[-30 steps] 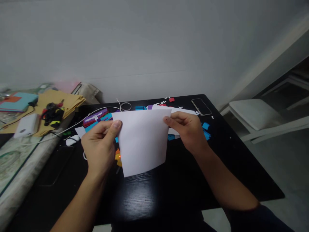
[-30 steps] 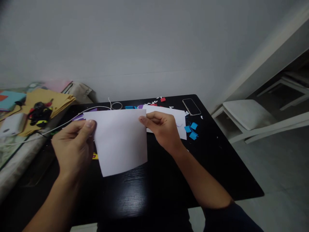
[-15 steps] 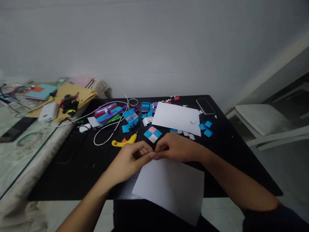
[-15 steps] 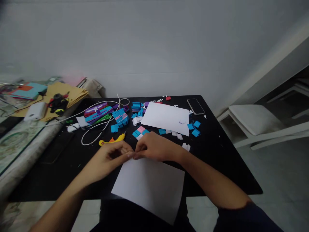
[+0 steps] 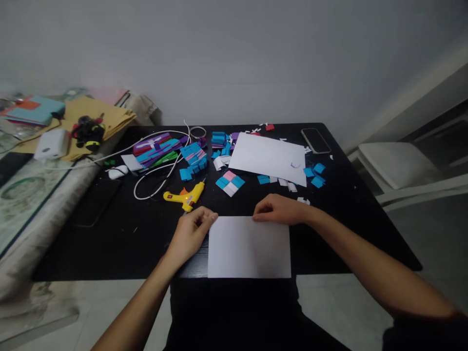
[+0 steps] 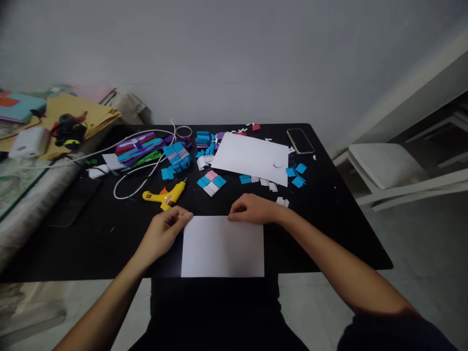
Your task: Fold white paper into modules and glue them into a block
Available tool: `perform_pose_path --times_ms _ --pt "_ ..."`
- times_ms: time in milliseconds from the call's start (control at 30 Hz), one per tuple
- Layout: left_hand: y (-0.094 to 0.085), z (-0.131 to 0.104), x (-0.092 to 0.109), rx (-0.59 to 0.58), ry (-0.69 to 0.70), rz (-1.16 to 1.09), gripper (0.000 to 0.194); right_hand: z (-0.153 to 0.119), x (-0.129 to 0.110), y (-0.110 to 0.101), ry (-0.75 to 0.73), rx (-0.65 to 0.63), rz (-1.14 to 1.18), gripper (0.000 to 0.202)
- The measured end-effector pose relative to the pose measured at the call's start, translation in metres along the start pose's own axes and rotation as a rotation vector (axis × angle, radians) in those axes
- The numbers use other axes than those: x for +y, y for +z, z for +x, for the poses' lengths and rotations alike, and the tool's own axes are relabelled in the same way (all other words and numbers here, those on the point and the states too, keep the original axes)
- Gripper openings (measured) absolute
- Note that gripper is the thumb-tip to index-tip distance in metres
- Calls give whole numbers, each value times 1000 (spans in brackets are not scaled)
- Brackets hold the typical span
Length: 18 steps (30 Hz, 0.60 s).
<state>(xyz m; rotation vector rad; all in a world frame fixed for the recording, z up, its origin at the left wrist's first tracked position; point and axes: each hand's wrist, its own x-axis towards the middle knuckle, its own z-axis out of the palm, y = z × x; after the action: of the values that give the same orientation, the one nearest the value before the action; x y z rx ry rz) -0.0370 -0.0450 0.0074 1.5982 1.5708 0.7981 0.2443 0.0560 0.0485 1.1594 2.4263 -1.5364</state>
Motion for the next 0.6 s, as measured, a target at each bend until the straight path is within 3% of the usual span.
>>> perform_pose_path --times_ms 133,267,300,333,433,533,600 --pt "3 -2 -2 58 29 140 38 -18 15 1 60 122 -95 26" --pt "6 2 2 145 85 311 29 -33 18 29 78 492 -216 27" --pt "8 2 3 166 107 348 28 -37 17 41 -13 623 -282 28" --pt "11 1 4 179 132 376 29 -41 16 53 -128 666 -332 27" --pt "20 -12 7 95 301 433 29 -51 15 90 -355 553 -398 23" --pt "30 -38 6 -121 581 497 36 -61 17 120 -404 463 -440 37" --pt "37 -58 2 -178 642 530 42 -66 20 138 -417 481 -460 41"
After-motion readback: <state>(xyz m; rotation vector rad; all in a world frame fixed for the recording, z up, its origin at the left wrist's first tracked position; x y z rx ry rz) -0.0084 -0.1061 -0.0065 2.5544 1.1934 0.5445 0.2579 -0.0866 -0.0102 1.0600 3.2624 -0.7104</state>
